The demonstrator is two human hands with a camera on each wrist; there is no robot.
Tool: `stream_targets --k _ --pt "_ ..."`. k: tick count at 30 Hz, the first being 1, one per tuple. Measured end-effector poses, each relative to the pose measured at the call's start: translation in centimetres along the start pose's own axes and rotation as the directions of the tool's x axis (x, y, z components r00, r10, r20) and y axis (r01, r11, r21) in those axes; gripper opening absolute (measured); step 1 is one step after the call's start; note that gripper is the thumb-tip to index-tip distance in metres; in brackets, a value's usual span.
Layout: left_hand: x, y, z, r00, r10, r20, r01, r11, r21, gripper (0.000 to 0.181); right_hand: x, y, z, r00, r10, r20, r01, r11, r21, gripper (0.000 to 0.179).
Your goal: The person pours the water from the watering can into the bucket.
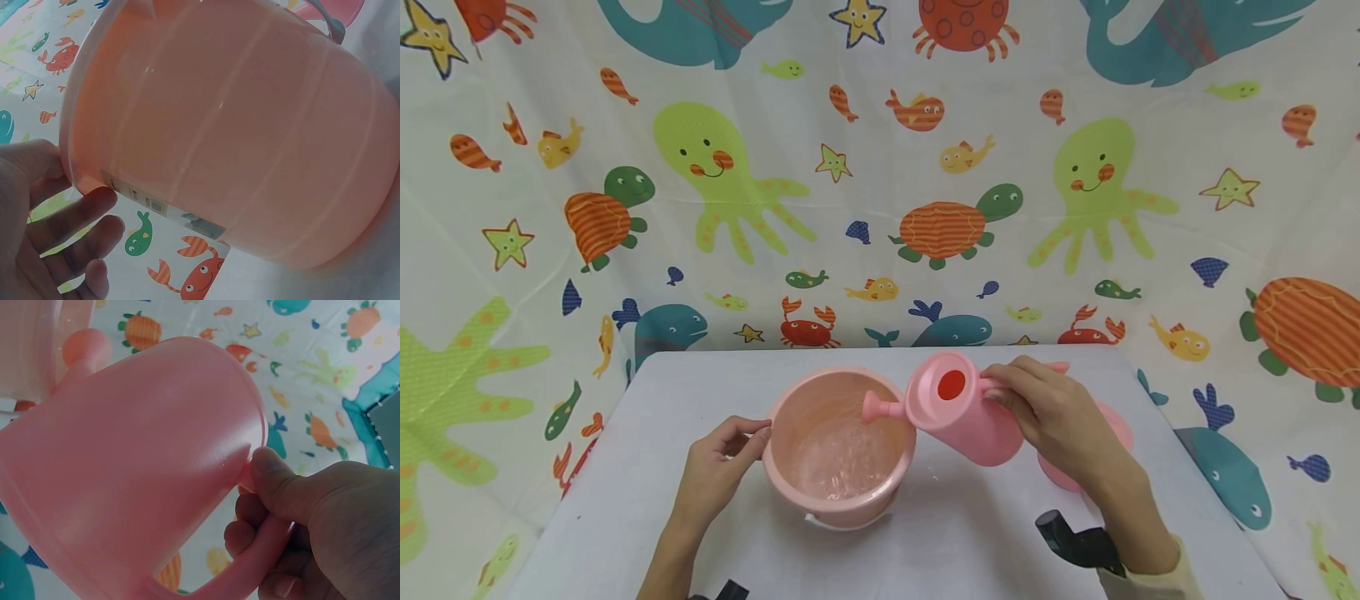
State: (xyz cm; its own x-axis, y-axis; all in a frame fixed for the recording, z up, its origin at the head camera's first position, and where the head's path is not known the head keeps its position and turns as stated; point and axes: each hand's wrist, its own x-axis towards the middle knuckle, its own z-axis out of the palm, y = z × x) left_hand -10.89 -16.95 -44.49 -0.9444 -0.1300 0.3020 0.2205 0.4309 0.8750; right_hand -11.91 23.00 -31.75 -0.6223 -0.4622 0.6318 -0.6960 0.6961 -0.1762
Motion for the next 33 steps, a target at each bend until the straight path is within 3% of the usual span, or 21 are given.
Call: stream_targets --k 33 --pt "0.00 0.14 0.09 1.000 -0.006 -0.009 0.006 1.000 0.010 0.013 0.04 -0.05 -0.04 1.000 0.007 0.017 -0.006 1.000 -0.008 0.051"
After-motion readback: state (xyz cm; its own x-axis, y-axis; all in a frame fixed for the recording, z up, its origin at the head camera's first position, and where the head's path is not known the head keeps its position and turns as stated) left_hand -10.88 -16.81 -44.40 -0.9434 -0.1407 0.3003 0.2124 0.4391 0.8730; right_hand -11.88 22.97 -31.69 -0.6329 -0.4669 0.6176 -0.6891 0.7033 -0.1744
